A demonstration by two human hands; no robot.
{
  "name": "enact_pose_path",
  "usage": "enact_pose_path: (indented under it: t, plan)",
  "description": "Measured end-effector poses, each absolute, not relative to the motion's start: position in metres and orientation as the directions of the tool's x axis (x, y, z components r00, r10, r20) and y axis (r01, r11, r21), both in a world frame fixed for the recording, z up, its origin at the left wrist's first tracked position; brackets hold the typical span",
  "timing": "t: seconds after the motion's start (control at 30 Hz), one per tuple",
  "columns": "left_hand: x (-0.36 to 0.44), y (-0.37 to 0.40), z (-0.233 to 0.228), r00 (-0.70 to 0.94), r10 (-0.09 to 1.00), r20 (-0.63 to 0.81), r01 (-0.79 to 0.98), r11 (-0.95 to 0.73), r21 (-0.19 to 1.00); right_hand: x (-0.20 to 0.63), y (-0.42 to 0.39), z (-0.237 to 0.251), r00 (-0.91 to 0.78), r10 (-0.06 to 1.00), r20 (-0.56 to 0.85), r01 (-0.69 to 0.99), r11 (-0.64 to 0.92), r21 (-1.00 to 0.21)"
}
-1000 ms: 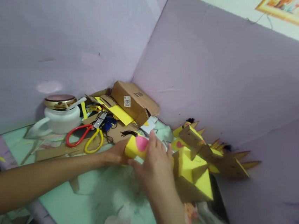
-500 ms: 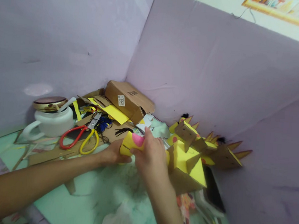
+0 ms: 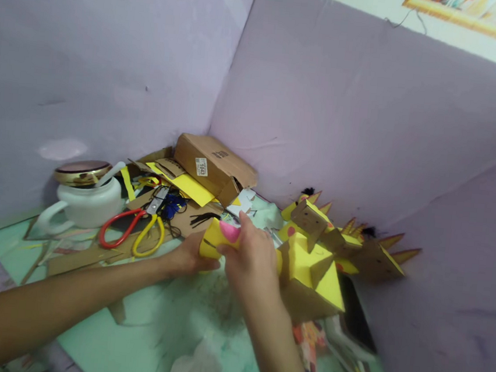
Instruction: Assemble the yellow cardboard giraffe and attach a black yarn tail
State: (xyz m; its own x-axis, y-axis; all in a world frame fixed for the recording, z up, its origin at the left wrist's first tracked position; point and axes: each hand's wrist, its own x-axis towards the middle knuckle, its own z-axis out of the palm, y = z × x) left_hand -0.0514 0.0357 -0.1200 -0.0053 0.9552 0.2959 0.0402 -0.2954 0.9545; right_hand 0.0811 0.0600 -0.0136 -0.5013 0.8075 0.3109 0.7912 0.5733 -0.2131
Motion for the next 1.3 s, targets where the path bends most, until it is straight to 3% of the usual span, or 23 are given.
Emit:
enact_pose_path:
  t: [0.4, 0.57, 0.67, 0.73, 0.77, 0.83, 0.9, 0.97, 1.03, 1.17, 1.23, 1.3]
  plan:
    - [-0.051, 0.037, -0.118, -0.008, 0.944, 0.330, -0.039, -0.330, 0.943, 0.081, 0.058, -0.014, -0.553, 0.769, 0.321, 0.755, 0.626, -0.198]
    - [-0.052, 0.035, -0.115, -0.007, 0.946, 0.323, -0.065, -0.323, 0.944, 0.088, 0.040, -0.011, -0.601, 0.585, 0.545, 0.649, 0.755, -0.095]
    - [-0.053, 0.035, -0.117, -0.005, 0.955, 0.296, -0.076, -0.296, 0.952, 0.105, 0.016, -0.016, -0.520, 0.461, 0.719, 0.569, 0.815, -0.112]
    - [-0.054, 0.035, -0.119, -0.021, 0.962, 0.271, -0.082, -0.272, 0.959, 0.124, 0.000, -0.026, -0.452, 0.439, 0.777, 0.532, 0.831, -0.160]
    - [-0.054, 0.035, -0.120, -0.033, 0.965, 0.258, -0.085, -0.260, 0.962, 0.135, -0.006, -0.033, -0.421, 0.469, 0.776, 0.526, 0.823, -0.212]
    - [-0.055, 0.036, -0.121, -0.047, 0.970, 0.239, -0.099, -0.243, 0.965, 0.157, -0.013, -0.049, -0.360, 0.641, 0.678, 0.565, 0.728, -0.389]
    - [-0.055, 0.037, -0.122, -0.048, 0.973, 0.226, -0.120, -0.231, 0.966, 0.177, -0.012, -0.065, -0.215, 0.853, 0.475, 0.651, 0.488, -0.581]
    - [-0.056, 0.037, -0.122, -0.049, 0.975, 0.219, -0.142, -0.223, 0.964, 0.190, -0.005, -0.076, -0.041, 0.964, 0.261, 0.644, 0.226, -0.731]
    - [-0.056, 0.036, -0.121, -0.051, 0.976, 0.214, -0.160, -0.219, 0.962, 0.195, 0.005, -0.083, 0.108, 0.982, 0.156, 0.526, 0.076, -0.847]
    - [-0.056, 0.035, -0.120, -0.060, 0.977, 0.204, -0.168, -0.211, 0.963, 0.193, 0.016, -0.088, 0.215, 0.969, 0.124, 0.306, 0.054, -0.950]
    - [-0.056, 0.035, -0.120, -0.063, 0.980, 0.190, -0.159, -0.198, 0.967, 0.192, 0.009, -0.083, 0.315, 0.923, 0.222, 0.389, 0.087, -0.917]
    - [-0.055, 0.034, -0.120, -0.062, 0.982, 0.176, -0.147, -0.183, 0.972, 0.191, -0.003, -0.068, 0.361, 0.781, 0.509, 0.577, 0.241, -0.780]
